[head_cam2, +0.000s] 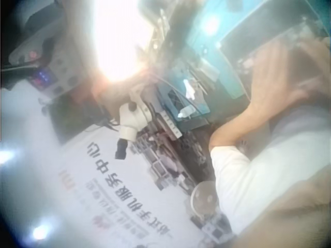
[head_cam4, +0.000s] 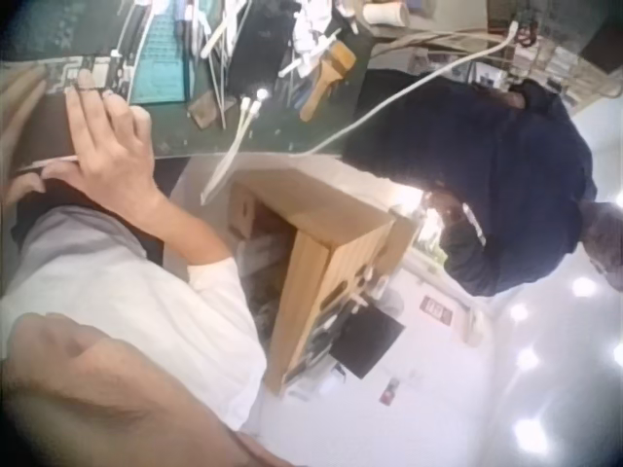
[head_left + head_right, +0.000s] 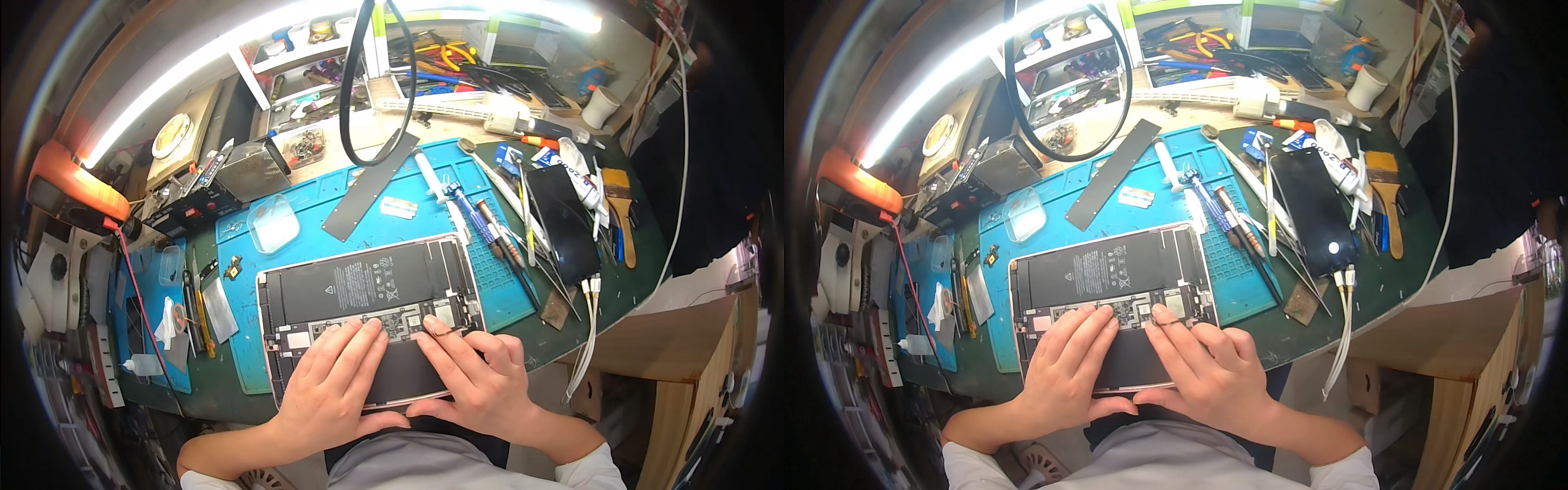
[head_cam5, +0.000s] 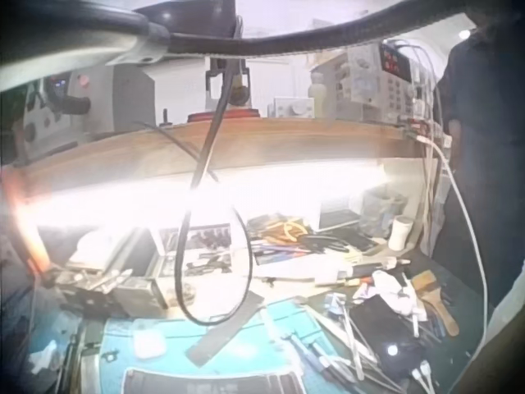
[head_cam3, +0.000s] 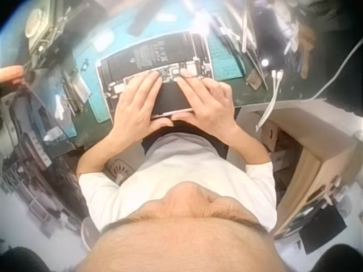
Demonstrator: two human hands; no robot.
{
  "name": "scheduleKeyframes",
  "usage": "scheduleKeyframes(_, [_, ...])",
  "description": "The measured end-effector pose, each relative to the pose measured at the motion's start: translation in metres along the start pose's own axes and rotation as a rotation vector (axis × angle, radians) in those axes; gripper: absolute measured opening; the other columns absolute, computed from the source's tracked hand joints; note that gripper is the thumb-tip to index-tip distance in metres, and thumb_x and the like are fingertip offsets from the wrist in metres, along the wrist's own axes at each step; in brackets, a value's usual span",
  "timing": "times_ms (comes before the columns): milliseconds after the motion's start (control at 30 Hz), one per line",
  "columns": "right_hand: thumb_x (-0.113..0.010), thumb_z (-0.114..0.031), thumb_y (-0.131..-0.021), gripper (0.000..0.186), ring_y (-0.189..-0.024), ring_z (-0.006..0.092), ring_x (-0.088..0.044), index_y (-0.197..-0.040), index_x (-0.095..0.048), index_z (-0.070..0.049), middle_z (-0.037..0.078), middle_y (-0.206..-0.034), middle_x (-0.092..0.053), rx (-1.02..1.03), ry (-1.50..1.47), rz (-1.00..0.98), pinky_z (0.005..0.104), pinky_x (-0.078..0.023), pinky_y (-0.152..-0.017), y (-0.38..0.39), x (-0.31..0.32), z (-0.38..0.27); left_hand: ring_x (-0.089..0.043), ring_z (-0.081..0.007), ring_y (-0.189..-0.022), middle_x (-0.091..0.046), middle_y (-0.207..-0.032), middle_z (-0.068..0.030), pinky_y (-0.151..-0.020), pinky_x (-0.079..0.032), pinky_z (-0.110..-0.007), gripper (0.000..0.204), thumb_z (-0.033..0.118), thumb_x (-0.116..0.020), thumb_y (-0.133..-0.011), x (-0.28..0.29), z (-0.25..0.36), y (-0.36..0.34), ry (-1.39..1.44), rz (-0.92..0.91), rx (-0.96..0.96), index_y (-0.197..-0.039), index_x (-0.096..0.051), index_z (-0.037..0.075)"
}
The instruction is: The person uses tweezers to remove a ribbon cable from a disassembled smartphone, then connects a charging cable to a separate phone to test it. The person continues to manipulate internal components of the disassembled phone with tweezers and fingers.
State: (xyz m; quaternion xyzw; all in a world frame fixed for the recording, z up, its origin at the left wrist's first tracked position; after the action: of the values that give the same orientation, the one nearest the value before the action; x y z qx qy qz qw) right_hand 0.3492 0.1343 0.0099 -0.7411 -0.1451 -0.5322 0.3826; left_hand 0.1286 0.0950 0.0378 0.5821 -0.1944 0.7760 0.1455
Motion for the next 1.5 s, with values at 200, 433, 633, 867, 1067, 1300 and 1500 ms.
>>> scheduleKeyframes(200, [-0.055, -0.079, -0.093, 0.078, -0.101, 0.0160, -0.051, -0.126, -0.078, -0.012, -0.003, -0.137, -0.072, 0.001, 0.032, -0.007, 0.0335, -0.037, -0.092, 0.001, -0.002, 0.000, -0.052, -0.0412, -0.140, -0.055, -0.150, -0.0231, -0.117, -0.042, -0.056, 0.104, 0.076, -0.070, -0.083, -0.005, 0.000, -0.002, 0.022, 0.014, 0.002, -0.143, -0.058, -0.008])
scheduleKeyframes(433, [-0.063, -0.064, -0.099, 0.060, -0.103, 0.0126, -0.053, -0.125, -0.078, -0.012, -0.001, -0.141, -0.071, -0.048, -0.036, 0.015, 0.0301, -0.038, -0.088, 0.002, 0.001, 0.002, -0.049, -0.0352, -0.145, -0.054, -0.154, -0.0194, -0.124, -0.036, -0.051, 0.099, 0.076, -0.066, -0.086, -0.003, 0.008, -0.020, 0.032, -0.069, 0.042, -0.141, -0.062, -0.006])
scheduleKeyframes(633, [-0.064, -0.064, -0.098, 0.061, -0.101, 0.0135, -0.056, -0.122, -0.079, -0.010, 0.003, -0.138, -0.073, -0.065, -0.049, 0.022, 0.0300, -0.040, -0.087, 0.002, 0.002, 0.004, -0.048, -0.0397, -0.143, -0.053, -0.153, -0.0224, -0.120, -0.038, -0.057, 0.107, 0.078, -0.073, -0.079, -0.010, 0.014, -0.024, 0.030, -0.041, 0.039, -0.142, -0.058, -0.008])
scheduleKeyframes(867, [-0.068, -0.054, -0.098, 0.050, -0.100, 0.0134, -0.056, -0.118, -0.079, -0.009, 0.004, -0.137, -0.073, -0.069, -0.071, 0.055, 0.0300, -0.040, -0.086, 0.004, -0.001, 0.004, -0.048, -0.0378, -0.143, -0.055, -0.153, -0.0186, -0.120, -0.037, -0.055, 0.100, 0.076, -0.072, -0.082, -0.005, 0.016, -0.027, 0.009, -0.081, 0.045, -0.141, -0.062, -0.004])
scheduleKeyframes(1067, [-0.067, -0.049, -0.099, 0.045, -0.096, 0.0136, -0.056, -0.117, -0.080, -0.009, 0.004, -0.134, -0.075, -0.068, -0.068, 0.079, 0.0301, -0.041, -0.086, 0.003, -0.002, 0.004, -0.050, -0.0371, -0.141, -0.058, -0.151, -0.0177, -0.119, -0.039, -0.055, 0.095, 0.073, -0.072, -0.084, -0.008, 0.015, -0.027, -0.017, -0.068, 0.026, -0.139, -0.064, -0.003])
scheduleKeyframes(1300, [-0.066, -0.042, -0.097, 0.044, -0.094, 0.0161, -0.052, -0.119, -0.080, -0.007, 0.004, -0.132, -0.076, -0.023, -0.039, 0.092, 0.0322, -0.041, -0.084, 0.002, -0.004, 0.006, -0.054, -0.0370, -0.138, -0.060, -0.149, -0.0180, -0.118, -0.041, -0.054, 0.092, 0.072, -0.072, -0.084, -0.008, 0.019, -0.028, -0.057, -0.016, 0.030, -0.138, -0.066, -0.003])
scheduleKeyframes(1500, [-0.064, -0.035, -0.096, 0.038, -0.090, 0.0134, -0.055, -0.116, -0.080, -0.007, 0.004, -0.130, -0.077, -0.030, -0.017, 0.142, 0.0307, -0.041, -0.083, 0.001, -0.003, 0.005, -0.048, -0.0346, -0.141, -0.054, -0.153, -0.0156, -0.120, -0.036, -0.054, 0.089, 0.075, -0.068, -0.086, -0.015, 0.021, -0.026, -0.041, -0.013, 0.070, -0.144, -0.064, 0.007])
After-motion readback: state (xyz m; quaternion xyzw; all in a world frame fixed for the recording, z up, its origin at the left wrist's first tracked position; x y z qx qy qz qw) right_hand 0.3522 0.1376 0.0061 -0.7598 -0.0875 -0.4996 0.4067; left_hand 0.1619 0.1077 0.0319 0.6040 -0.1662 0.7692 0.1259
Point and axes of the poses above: each hand's wrist, its own y-axis away from the middle knuckle, its own x-axis out of the back of the hand, z = x × y, the point moved 2 cm from there along -y, towards the middle knuckle
